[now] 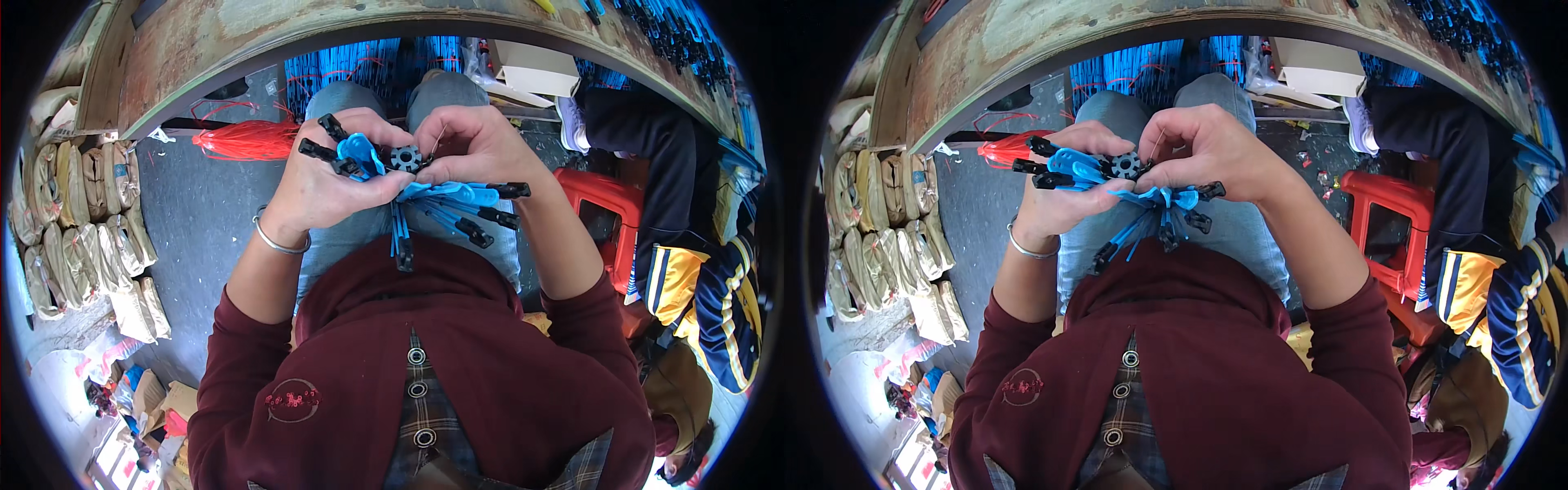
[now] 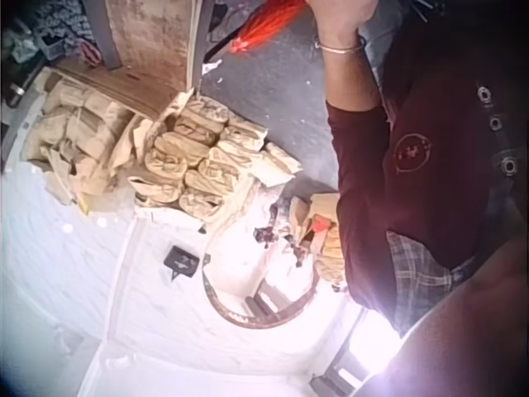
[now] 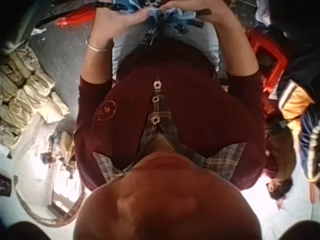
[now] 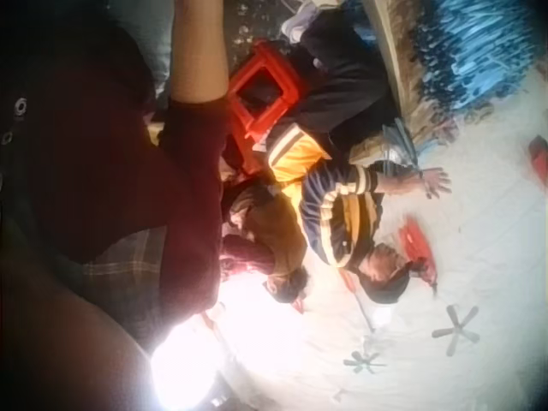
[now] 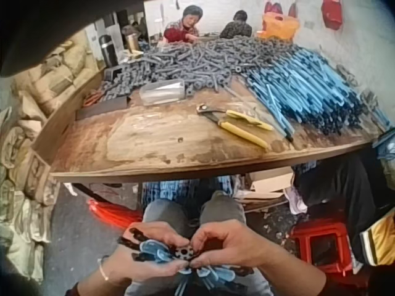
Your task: The person assembles the metal ribs and hub structure of umbrellas by connecting metal components with wire, using pliers.
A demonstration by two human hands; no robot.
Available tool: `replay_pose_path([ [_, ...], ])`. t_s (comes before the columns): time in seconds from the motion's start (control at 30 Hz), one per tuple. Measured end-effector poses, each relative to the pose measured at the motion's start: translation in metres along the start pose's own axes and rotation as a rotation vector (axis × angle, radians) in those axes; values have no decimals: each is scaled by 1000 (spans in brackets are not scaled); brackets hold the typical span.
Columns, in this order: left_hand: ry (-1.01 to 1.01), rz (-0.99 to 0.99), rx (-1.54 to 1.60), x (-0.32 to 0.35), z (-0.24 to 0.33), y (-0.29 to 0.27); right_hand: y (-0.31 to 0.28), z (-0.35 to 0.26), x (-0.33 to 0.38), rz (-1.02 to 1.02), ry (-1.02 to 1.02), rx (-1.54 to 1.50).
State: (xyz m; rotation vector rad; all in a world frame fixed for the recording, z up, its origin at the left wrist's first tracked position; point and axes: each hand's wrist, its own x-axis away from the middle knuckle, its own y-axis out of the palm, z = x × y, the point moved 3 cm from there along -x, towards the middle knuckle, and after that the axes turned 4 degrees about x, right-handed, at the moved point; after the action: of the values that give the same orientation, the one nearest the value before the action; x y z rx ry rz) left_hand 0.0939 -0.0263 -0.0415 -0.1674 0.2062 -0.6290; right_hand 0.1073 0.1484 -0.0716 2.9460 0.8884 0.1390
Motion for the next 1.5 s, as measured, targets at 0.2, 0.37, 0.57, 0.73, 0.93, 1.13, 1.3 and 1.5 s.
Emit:
replay_pose_path([
  [0.2, 82, -63, 32, 0, -4, -2, 2, 0, -4, -7, 40, -32],
  [0.37, 80, -124, 77, -7, -4, -3, 3, 2, -3, 36, 64, -130],
  [0.57, -126, -23, 249, -7, -9, 3, -5, 4, -5, 59, 100, -80],
  [0.73, -159, 59, 299, -3, -14, 0, -11, -1, -11, 10, 113, 45],
  [0.93, -58, -38, 315, -5, -23, -3, -13, -18, -28, -188, 151, 247],
  [1.13, 36, -131, 208, -16, -25, -5, -16, -5, -36, -273, 148, 190],
  [1.3, 74, 63, 233, -11, -28, -7, -19, 2, -39, -144, 183, 129],
  [1.5, 133, -189, 105, -11, -18, -11, -6, -5, -44, -386, 123, 240],
])
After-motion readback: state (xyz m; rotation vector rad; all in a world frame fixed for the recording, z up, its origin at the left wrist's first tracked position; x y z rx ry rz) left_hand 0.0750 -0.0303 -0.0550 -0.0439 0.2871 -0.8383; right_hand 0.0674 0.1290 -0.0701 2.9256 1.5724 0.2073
